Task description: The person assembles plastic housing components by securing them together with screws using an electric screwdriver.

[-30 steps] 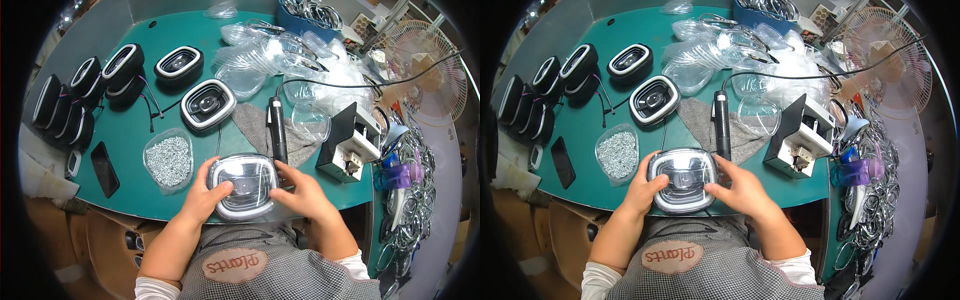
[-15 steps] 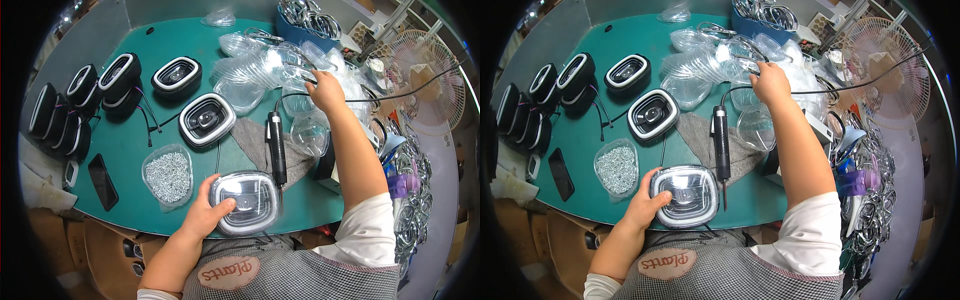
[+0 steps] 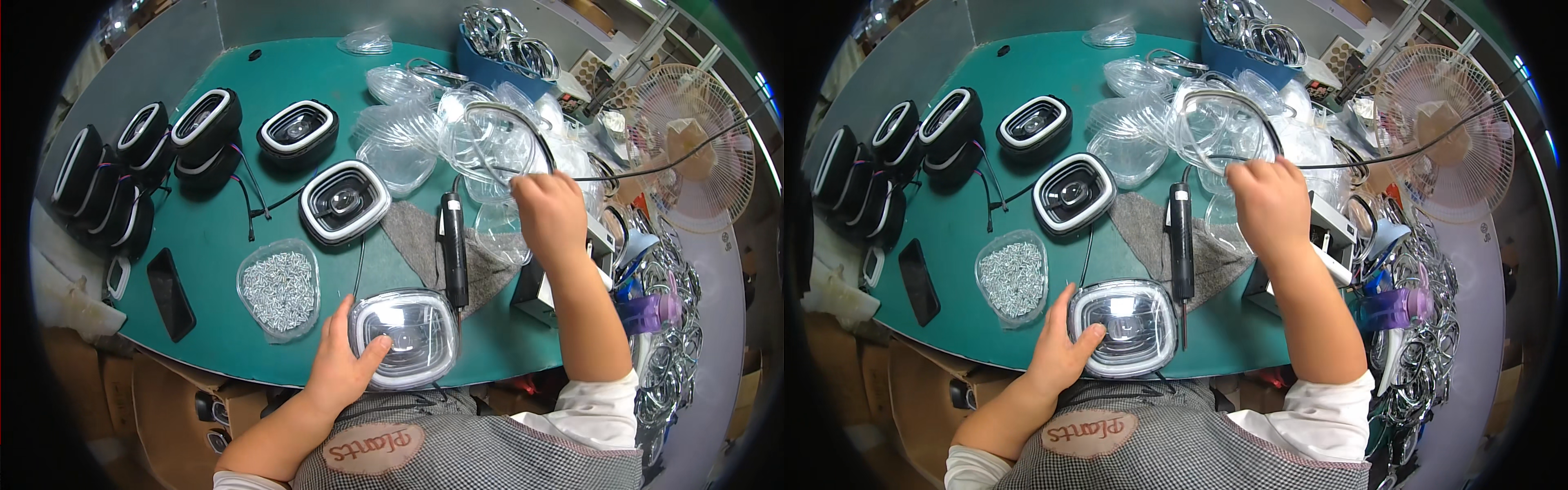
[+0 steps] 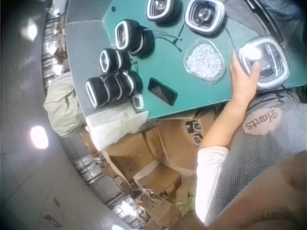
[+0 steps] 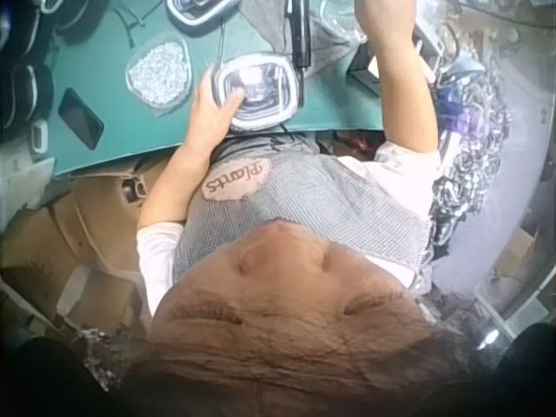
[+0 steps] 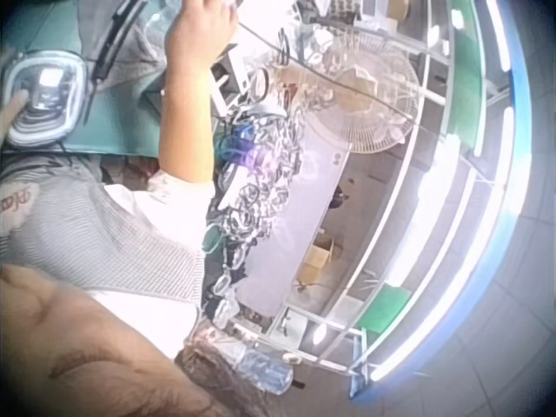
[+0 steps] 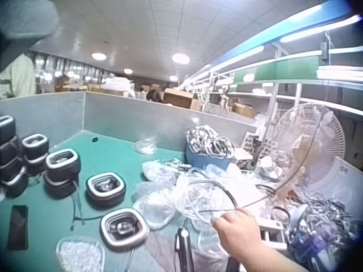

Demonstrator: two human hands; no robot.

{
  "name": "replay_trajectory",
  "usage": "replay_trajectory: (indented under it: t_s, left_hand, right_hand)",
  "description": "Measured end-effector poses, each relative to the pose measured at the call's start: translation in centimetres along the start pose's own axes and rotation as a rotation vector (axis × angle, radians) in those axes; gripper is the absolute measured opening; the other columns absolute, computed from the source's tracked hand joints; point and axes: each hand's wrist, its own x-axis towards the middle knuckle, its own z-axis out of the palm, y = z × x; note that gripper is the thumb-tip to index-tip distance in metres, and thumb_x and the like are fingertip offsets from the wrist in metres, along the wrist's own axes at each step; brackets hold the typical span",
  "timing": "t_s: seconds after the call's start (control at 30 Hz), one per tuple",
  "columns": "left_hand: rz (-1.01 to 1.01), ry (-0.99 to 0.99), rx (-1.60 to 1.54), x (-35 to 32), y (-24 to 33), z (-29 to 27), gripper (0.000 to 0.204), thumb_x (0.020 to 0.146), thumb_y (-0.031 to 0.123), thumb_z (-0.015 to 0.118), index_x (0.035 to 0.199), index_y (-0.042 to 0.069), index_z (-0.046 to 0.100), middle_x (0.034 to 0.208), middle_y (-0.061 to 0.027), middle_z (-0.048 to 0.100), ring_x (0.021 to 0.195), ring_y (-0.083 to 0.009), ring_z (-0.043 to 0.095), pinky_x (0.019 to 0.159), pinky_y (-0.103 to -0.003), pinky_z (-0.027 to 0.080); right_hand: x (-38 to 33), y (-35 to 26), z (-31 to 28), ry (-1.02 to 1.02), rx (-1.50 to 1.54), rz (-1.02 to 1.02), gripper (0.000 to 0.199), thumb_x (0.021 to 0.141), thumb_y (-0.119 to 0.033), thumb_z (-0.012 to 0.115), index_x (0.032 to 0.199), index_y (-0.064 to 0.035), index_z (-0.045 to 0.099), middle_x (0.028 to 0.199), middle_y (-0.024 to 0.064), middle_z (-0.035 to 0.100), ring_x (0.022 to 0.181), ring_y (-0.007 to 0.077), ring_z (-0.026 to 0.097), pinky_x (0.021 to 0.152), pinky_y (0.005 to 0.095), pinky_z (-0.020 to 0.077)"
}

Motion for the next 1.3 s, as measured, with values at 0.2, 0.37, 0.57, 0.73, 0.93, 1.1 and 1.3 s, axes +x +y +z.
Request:
replay_trajectory:
  t_s: [0.2,0.37,0.57,0.73,0.93,1.1,1.3]
  left_hand:
    - [0.132,0.061,0.148,-0.4,-0.6,0.0,0.079,0.088,0.035,0.068,0.144,-0.007,0.032,0.135,-0.029,0.044,0.127,-0.0393,0.043,0.108,-0.045,0.034]
    - [0.377,0.24,0.235,-0.6,0.6,-1.2,0.066,0.089,0.021,0.067,0.144,0.0,0.038,0.141,-0.0229,0.04,0.127,-0.034,0.045,0.1,-0.041,0.042]
    - [0.647,0.407,0.221,-1.1,2.6,-3.3,0.055,0.091,0.018,0.066,0.137,-0.003,0.046,0.137,-0.0224,0.046,0.122,-0.0331,0.05,0.098,-0.039,0.044]
    - [0.851,0.378,0.267,-2.1,3.1,-4.3,0.036,0.092,0.022,0.066,0.119,0.0,0.061,0.117,-0.0191,0.063,0.108,-0.0336,0.061,0.092,-0.039,0.049]
    - [0.875,0.347,0.249,-3.7,3.4,-4.3,0.033,0.089,0.032,0.07,0.105,0.004,0.065,0.096,-0.0117,0.07,0.091,-0.0312,0.069,0.079,-0.038,0.055]
    - [0.903,0.341,0.264,-4.7,3.5,-4.2,0.034,0.087,0.034,0.072,0.104,0.005,0.064,0.096,-0.0093,0.068,0.088,-0.029,0.068,0.078,-0.036,0.057]
    - [0.884,0.314,0.249,-4.9,3.5,-3.8,0.035,0.085,0.034,0.073,0.105,0.006,0.064,0.095,-0.0079,0.067,0.087,-0.0282,0.067,0.078,-0.036,0.057]
  right_hand:
    - [-6.1,-4.1,-4.3,0.11,0.066,-0.153,0.022,0.078,-0.012,0.06,0.098,-0.0131,0.066,0.092,0.003,0.063,0.092,0.0223,0.063,0.095,0.0447,0.0459]
    - [-9.0,-6.9,-5.8,0.063,0.389,-0.341,0.021,0.076,-0.016,0.063,0.095,-0.0127,0.068,0.098,0.0039,0.066,0.099,0.0224,0.065,0.095,0.043,0.0483]
    - [-11.7,-9.3,-6.6,0.059,0.784,-0.395,0.02,0.075,-0.015,0.065,0.094,-0.0093,0.07,0.099,0.0086,0.068,0.098,0.026,0.067,0.093,0.0448,0.0525]
    - [-13.4,-10.5,-6.3,0.057,0.973,-0.36,0.019,0.075,-0.011,0.067,0.093,-0.0053,0.07,0.096,0.0119,0.07,0.096,0.029,0.069,0.089,0.0438,0.0554]
    - [-14.9,-10.9,-6.5,0.091,1.122,-0.212,0.02,0.076,-0.006,0.071,0.095,-0.0004,0.069,0.098,0.0147,0.07,0.098,0.0319,0.07,0.091,0.0427,0.0549]
    - [-15.4,-10.8,-6.5,0.12,1.152,-0.162,0.032,0.073,-0.006,0.076,0.103,0.0008,0.066,0.101,0.0169,0.07,0.101,0.0337,0.069,0.089,0.0419,0.0559]
    - [-15.7,-10.9,-5.6,0.154,1.161,-0.088,0.032,0.081,-0.015,0.077,0.104,0.0019,0.065,0.099,0.0187,0.071,0.098,0.0339,0.07,0.083,0.0389,0.058]
